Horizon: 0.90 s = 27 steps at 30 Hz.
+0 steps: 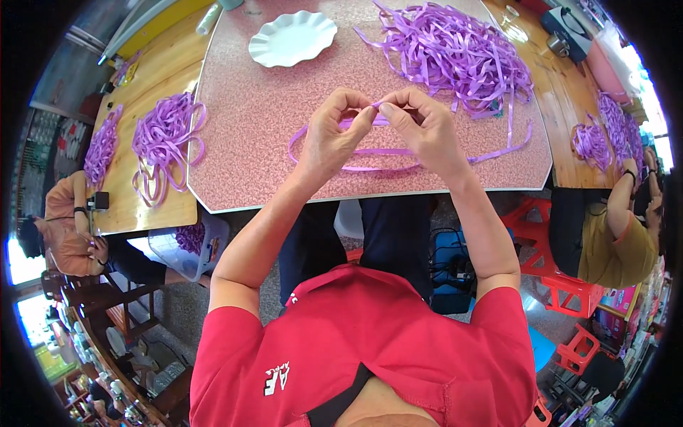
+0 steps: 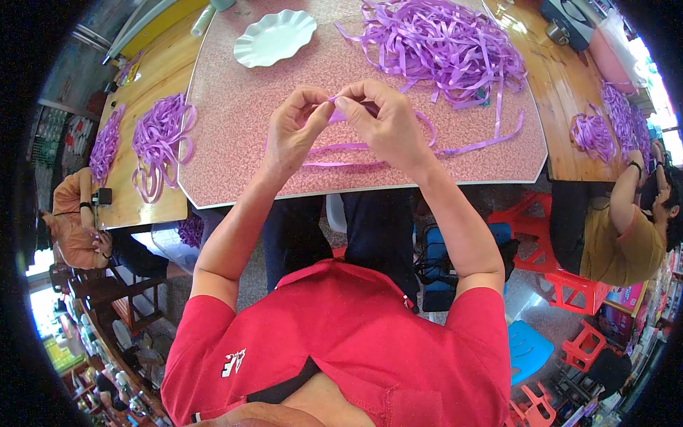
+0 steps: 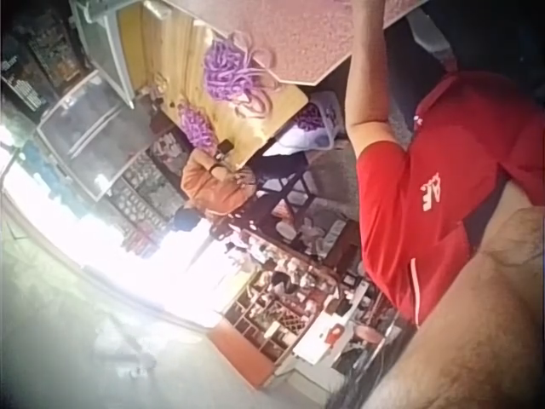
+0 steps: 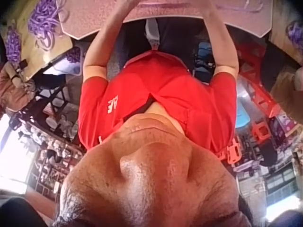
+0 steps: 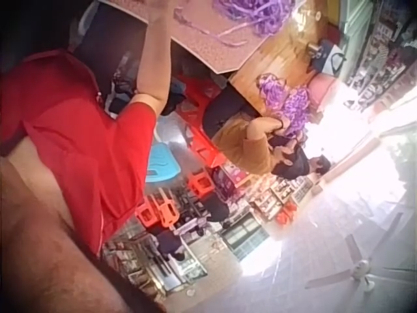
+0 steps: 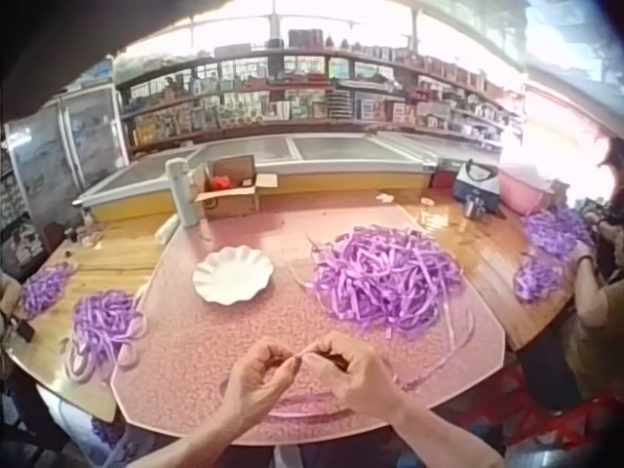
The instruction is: Manually tying loops and knots into purple ribbons to prepare them for a gift or decoration.
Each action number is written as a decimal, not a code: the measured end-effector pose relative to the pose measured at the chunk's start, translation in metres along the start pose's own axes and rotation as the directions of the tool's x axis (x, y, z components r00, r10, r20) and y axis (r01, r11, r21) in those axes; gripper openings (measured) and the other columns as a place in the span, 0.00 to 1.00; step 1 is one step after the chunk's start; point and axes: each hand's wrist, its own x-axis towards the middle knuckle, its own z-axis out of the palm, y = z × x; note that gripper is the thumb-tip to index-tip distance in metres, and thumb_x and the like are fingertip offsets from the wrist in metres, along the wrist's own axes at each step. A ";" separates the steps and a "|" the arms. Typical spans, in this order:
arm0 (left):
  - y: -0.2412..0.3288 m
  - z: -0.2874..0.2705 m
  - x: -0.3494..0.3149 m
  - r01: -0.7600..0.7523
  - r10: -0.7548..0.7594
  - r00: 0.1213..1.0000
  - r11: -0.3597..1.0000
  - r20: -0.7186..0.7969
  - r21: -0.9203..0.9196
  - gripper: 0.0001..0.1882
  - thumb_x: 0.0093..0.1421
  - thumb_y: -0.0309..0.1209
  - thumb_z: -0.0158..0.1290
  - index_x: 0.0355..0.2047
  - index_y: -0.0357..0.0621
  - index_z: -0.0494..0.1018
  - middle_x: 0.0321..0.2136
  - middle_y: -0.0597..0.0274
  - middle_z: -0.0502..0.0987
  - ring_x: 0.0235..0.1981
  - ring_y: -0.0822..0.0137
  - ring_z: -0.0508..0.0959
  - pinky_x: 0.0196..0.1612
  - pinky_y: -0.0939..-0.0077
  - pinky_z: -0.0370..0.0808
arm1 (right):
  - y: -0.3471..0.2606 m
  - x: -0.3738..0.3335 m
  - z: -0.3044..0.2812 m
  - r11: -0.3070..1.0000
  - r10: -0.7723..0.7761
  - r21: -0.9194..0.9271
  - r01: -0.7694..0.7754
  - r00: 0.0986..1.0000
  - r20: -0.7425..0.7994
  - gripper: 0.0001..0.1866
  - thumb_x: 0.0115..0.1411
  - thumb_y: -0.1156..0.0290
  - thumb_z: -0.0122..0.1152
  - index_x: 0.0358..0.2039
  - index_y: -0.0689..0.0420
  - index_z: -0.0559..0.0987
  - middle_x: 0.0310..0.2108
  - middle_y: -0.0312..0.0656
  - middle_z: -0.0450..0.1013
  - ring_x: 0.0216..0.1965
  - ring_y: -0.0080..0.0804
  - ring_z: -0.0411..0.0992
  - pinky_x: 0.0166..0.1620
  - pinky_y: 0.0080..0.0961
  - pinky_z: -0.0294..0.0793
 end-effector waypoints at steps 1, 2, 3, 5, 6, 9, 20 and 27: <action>0.001 0.000 0.000 -0.043 0.043 0.999 0.998 -0.001 0.035 0.08 0.61 0.26 0.58 0.37 0.36 0.72 0.35 0.61 0.74 0.36 0.73 0.76 0.42 0.77 0.75 | -0.001 0.000 -0.001 0.994 0.070 0.085 -0.072 0.997 0.031 0.06 0.64 0.72 0.58 0.37 0.61 0.79 0.23 0.29 0.69 0.24 0.11 0.65 0.25 0.11 0.62; 0.001 0.001 0.001 -0.043 0.043 0.999 0.999 -0.001 0.034 0.08 0.61 0.26 0.58 0.37 0.36 0.72 0.35 0.61 0.74 0.36 0.73 0.76 0.42 0.77 0.75 | -0.001 0.000 -0.003 0.976 0.136 0.165 -0.146 0.988 0.066 0.06 0.65 0.71 0.58 0.38 0.60 0.78 0.22 0.27 0.68 0.21 0.09 0.62 0.23 0.10 0.58; 0.001 0.002 0.002 -0.125 0.127 0.992 0.989 -0.019 0.085 0.08 0.60 0.25 0.58 0.37 0.36 0.72 0.35 0.59 0.74 0.37 0.70 0.76 0.42 0.75 0.75 | 0.001 0.000 -0.005 0.976 0.137 0.164 -0.146 0.988 0.066 0.06 0.65 0.71 0.58 0.38 0.60 0.78 0.22 0.27 0.68 0.21 0.09 0.62 0.23 0.10 0.58; 0.005 0.006 0.003 -0.204 0.210 0.977 0.970 -0.032 0.136 0.08 0.59 0.25 0.59 0.37 0.36 0.73 0.36 0.57 0.74 0.38 0.67 0.77 0.41 0.74 0.75 | 0.006 0.001 -0.006 0.824 0.288 0.460 -0.329 0.944 0.160 0.06 0.65 0.70 0.57 0.38 0.59 0.77 0.21 0.27 0.67 0.17 0.08 0.57 0.20 0.10 0.54; 0.010 0.009 0.004 -0.289 0.317 0.945 0.924 -0.079 0.249 0.08 0.57 0.23 0.59 0.37 0.37 0.74 0.37 0.56 0.73 0.40 0.63 0.76 0.41 0.72 0.76 | 0.005 0.001 -0.006 0.824 0.289 0.460 -0.330 0.944 0.160 0.06 0.65 0.70 0.57 0.38 0.59 0.77 0.21 0.27 0.67 0.17 0.08 0.57 0.20 0.10 0.54; 0.009 0.005 0.005 -0.440 0.518 0.855 0.757 -0.034 0.484 0.10 0.53 0.21 0.60 0.37 0.41 0.75 0.38 0.56 0.73 0.42 0.58 0.75 0.40 0.68 0.75 | -0.001 0.003 -0.007 0.733 0.380 0.531 -0.426 0.903 0.199 0.06 0.65 0.70 0.57 0.38 0.58 0.77 0.21 0.27 0.67 0.16 0.08 0.56 0.19 0.10 0.54; 0.001 -0.006 0.011 -0.595 0.724 0.669 0.383 0.171 0.707 0.15 0.48 0.24 0.63 0.37 0.50 0.75 0.39 0.63 0.74 0.44 0.56 0.74 0.46 0.61 0.67 | -0.002 0.009 -0.011 0.697 0.472 0.460 -0.549 0.835 0.283 0.07 0.65 0.66 0.59 0.37 0.57 0.79 0.23 0.27 0.69 0.15 0.07 0.55 0.17 0.11 0.48; 0.001 -0.005 0.011 -0.584 0.674 0.721 0.467 0.160 0.664 0.16 0.48 0.23 0.62 0.37 0.47 0.73 0.38 0.62 0.74 0.43 0.57 0.74 0.46 0.61 0.66 | 0.003 0.008 -0.013 0.800 0.380 0.382 -0.463 0.883 0.275 0.09 0.65 0.66 0.59 0.38 0.57 0.79 0.23 0.27 0.69 0.16 0.07 0.55 0.17 0.11 0.49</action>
